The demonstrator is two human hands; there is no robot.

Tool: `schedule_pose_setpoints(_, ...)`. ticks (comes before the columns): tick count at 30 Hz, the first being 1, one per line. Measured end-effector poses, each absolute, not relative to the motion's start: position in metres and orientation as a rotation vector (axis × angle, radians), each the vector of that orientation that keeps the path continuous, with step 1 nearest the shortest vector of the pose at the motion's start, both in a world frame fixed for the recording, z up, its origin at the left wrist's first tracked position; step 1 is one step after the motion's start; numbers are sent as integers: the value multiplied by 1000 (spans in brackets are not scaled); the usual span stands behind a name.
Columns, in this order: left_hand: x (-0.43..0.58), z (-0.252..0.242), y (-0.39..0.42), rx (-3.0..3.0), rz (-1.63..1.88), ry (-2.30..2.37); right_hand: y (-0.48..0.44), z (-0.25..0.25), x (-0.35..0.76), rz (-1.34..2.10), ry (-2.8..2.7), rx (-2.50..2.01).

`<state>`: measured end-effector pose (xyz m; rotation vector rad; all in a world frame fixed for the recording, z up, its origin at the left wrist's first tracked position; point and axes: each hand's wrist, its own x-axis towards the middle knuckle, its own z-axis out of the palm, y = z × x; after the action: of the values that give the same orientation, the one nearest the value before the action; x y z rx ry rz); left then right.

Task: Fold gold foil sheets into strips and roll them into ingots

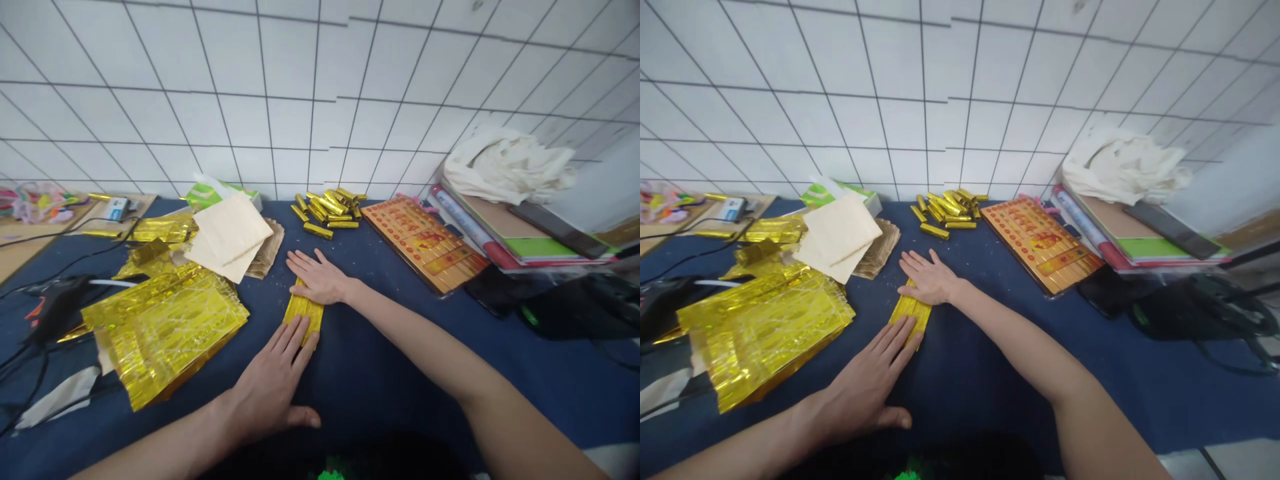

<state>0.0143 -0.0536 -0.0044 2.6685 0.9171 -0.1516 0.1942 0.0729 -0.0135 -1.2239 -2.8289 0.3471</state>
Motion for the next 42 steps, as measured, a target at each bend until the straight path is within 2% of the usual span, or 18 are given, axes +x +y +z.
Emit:
schedule_pose_setpoints(12, 31, 19, -42, 2679, -101, 884, 80, -12, 203, 355, -2910, -1028)
schedule_pose_setpoints(17, 18, 6, -24, 2801, -45, 664, 78, -12, 201, 331, -2902, -1048)
schedule_pose_setpoints(22, 17, -7, -29, 2817, -32, 663, 78, -12, 199, 342, -2899, -1089)
schedule_pose_setpoints(42, 15, -5, -35, 2701, -129, 637, 76, -12, 200, 330, -2860, -1087)
